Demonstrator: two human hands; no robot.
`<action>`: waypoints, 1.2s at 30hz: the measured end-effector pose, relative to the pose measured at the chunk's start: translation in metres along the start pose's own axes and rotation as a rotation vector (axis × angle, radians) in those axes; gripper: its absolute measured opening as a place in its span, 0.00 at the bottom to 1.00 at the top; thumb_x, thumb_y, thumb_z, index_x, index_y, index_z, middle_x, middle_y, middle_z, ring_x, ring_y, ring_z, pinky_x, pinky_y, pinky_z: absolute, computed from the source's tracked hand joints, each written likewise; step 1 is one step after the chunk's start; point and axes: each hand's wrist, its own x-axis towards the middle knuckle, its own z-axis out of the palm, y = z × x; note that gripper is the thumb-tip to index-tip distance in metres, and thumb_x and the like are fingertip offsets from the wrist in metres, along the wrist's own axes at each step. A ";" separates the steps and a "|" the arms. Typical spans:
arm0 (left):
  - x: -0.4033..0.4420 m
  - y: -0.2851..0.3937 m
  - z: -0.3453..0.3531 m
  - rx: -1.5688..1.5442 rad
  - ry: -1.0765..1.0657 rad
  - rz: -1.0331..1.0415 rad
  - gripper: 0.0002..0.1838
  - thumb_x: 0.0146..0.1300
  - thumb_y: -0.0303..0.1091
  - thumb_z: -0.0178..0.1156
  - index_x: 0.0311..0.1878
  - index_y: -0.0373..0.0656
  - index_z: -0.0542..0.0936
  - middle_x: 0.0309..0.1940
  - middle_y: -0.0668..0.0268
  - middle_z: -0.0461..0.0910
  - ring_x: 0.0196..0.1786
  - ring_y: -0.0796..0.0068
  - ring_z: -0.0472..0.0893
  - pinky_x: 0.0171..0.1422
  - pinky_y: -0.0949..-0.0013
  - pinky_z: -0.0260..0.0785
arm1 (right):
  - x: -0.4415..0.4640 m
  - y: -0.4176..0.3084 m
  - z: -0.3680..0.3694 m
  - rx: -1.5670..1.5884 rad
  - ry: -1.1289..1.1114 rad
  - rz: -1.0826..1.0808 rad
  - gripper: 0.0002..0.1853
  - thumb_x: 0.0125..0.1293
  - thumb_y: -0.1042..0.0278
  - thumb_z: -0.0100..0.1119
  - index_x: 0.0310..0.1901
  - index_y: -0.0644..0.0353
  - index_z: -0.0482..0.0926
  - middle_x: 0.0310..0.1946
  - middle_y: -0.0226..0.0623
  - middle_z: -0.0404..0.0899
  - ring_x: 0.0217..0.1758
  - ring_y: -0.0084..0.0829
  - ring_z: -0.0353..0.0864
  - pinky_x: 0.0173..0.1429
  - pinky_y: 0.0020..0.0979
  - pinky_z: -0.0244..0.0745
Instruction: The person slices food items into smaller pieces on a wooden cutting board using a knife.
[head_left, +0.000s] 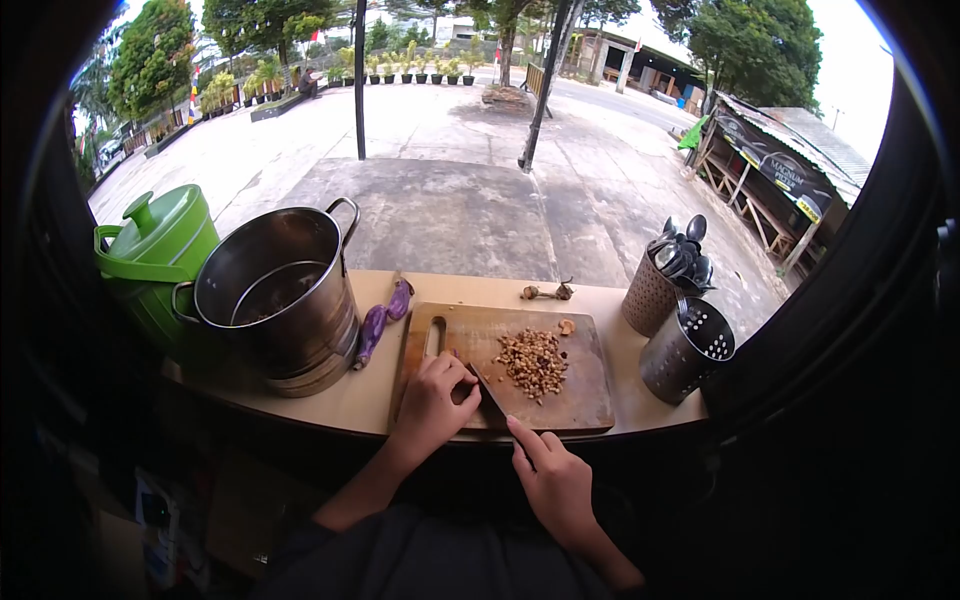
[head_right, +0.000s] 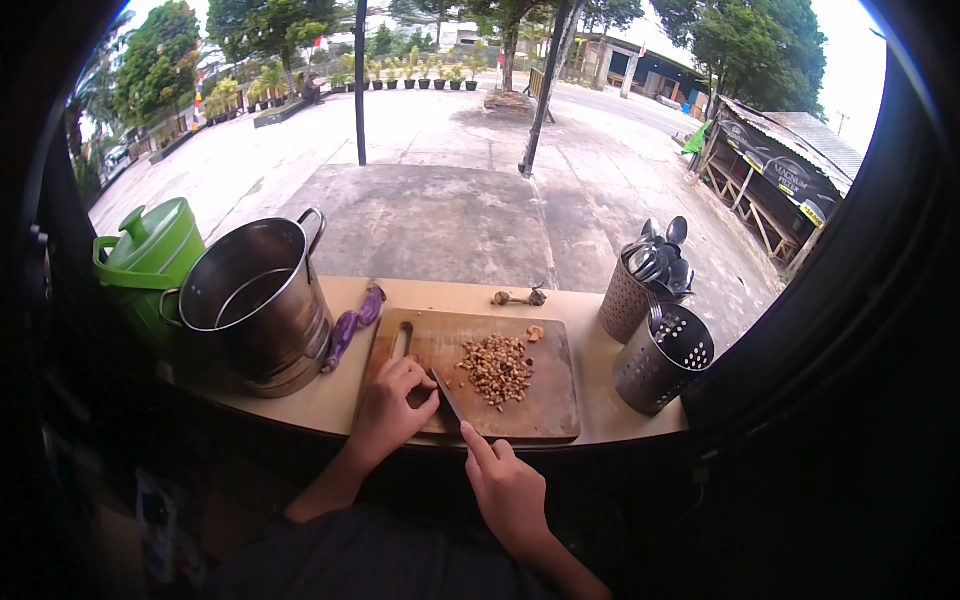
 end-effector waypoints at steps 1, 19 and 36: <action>0.000 -0.001 0.000 0.003 0.008 0.009 0.07 0.56 0.28 0.71 0.33 0.39 0.82 0.36 0.60 0.80 0.46 0.54 0.80 0.54 0.56 0.75 | 0.001 0.000 0.002 -0.006 -0.008 -0.008 0.22 0.67 0.69 0.67 0.63 0.46 0.83 0.30 0.37 0.77 0.28 0.40 0.81 0.33 0.39 0.76; 0.000 -0.001 -0.004 -0.066 -0.013 -0.017 0.06 0.57 0.25 0.71 0.35 0.37 0.82 0.38 0.59 0.81 0.49 0.54 0.81 0.57 0.57 0.74 | -0.006 0.001 -0.012 0.128 -0.003 0.084 0.19 0.67 0.74 0.67 0.60 0.52 0.84 0.41 0.41 0.87 0.43 0.44 0.88 0.46 0.38 0.82; -0.001 -0.002 -0.006 -0.071 0.011 -0.045 0.06 0.56 0.27 0.74 0.35 0.41 0.86 0.35 0.63 0.83 0.46 0.56 0.82 0.53 0.57 0.75 | -0.006 0.012 -0.007 0.178 0.069 0.020 0.21 0.68 0.70 0.67 0.62 0.47 0.83 0.39 0.40 0.86 0.40 0.44 0.88 0.42 0.39 0.83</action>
